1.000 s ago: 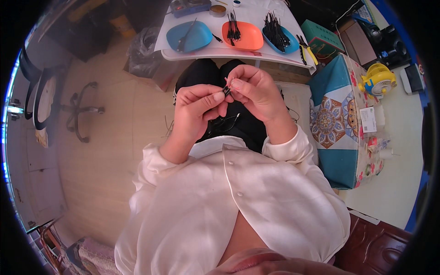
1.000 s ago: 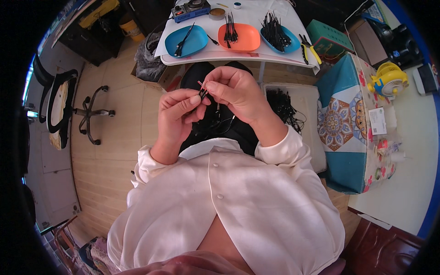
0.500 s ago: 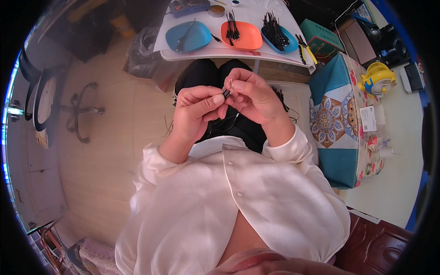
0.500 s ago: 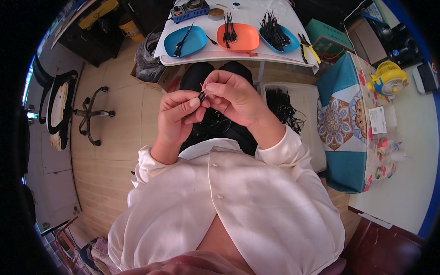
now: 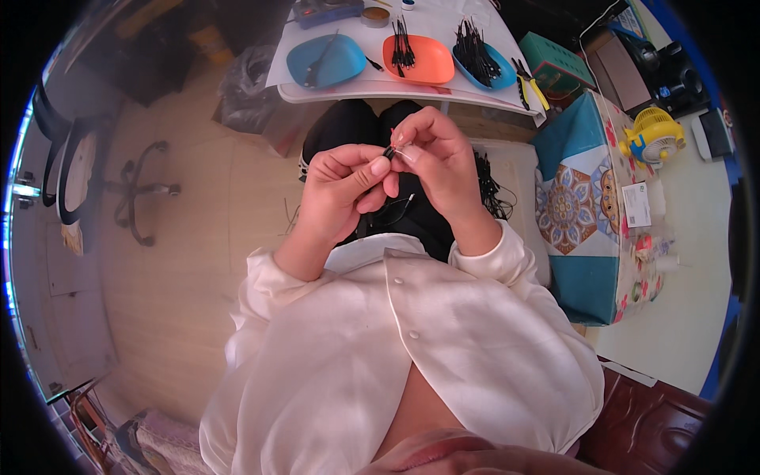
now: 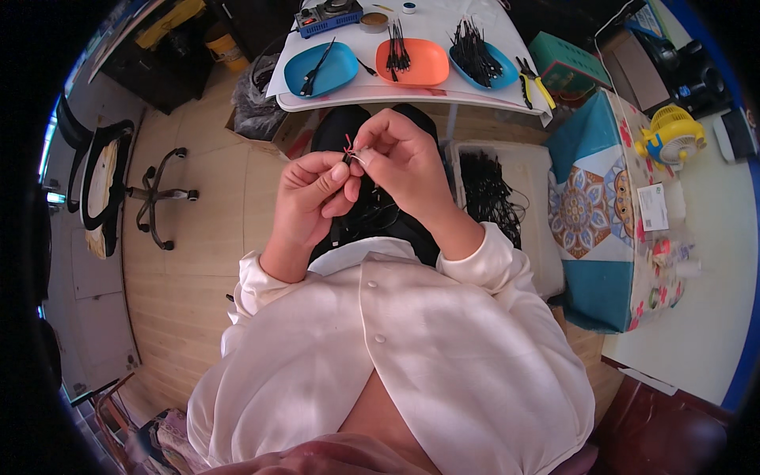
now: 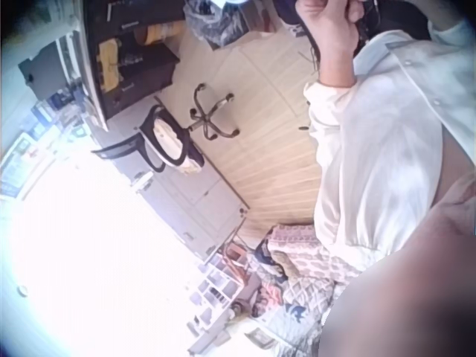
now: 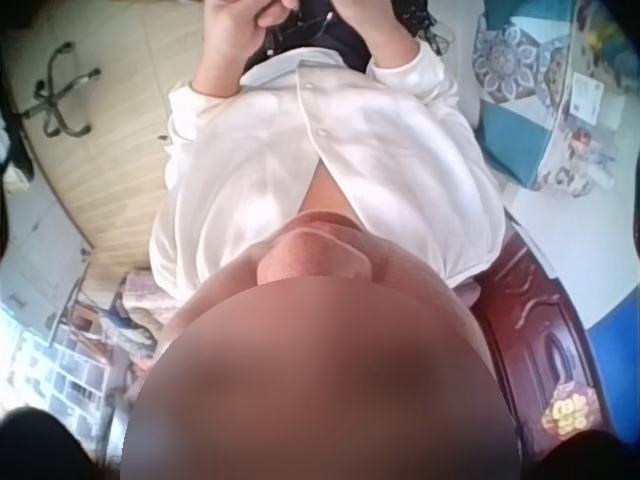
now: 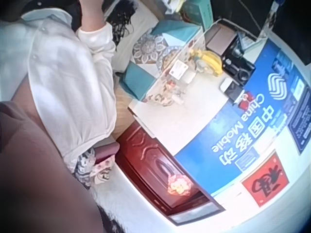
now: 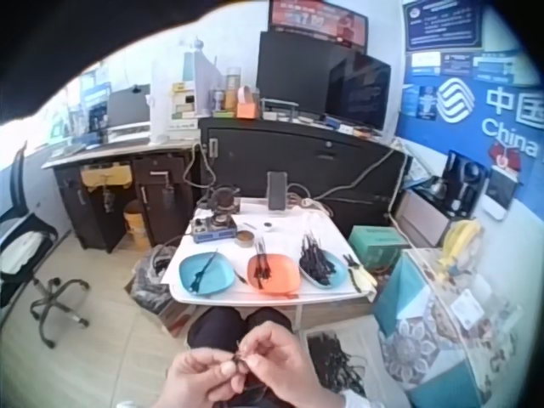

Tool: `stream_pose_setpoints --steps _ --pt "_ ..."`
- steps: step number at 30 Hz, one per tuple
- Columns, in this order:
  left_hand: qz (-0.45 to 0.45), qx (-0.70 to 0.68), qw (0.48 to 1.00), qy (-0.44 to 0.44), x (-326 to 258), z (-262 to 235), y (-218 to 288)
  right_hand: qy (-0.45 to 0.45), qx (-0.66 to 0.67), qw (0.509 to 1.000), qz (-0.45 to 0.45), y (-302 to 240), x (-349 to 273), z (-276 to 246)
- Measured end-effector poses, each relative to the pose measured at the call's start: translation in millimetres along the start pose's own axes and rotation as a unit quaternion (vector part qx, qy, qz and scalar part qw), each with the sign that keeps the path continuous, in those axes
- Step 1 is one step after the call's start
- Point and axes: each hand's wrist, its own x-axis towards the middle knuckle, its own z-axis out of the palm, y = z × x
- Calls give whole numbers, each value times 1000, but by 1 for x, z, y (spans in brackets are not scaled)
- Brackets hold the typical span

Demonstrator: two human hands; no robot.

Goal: The person repeatedly picks up black cable-like objects, twists or joins their ends by hand, and places the finished pieces into a blue tray on the table. The process is repeated continuously throughout the clip.

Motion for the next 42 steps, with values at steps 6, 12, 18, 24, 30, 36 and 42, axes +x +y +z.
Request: stream_pose_setpoints --steps 6,12,18,24,30,36,42 --pt "-4 3 1000 -13 -2 3 4 -37 -38 998 -46 -3 1 -5" --pt "-41 9 999 -13 -3 -7 16 -67 171 977 110 14 8 -5" --pt "129 100 968 189 -34 -60 56 -114 -209 965 106 66 5 -2" --pt "127 115 916 362 -79 -109 51 -248 -511 819 87 130 -20 15" --pt "30 7 913 407 -109 -121 6 -229 -496 836 60 114 -12 14" --pt "-27 -56 924 377 -94 -103 -9 -227 -437 869 46 53 -8 19" --pt "-9 -26 951 309 -71 -94 6 -223 -496 839 -31 24 -30 33"
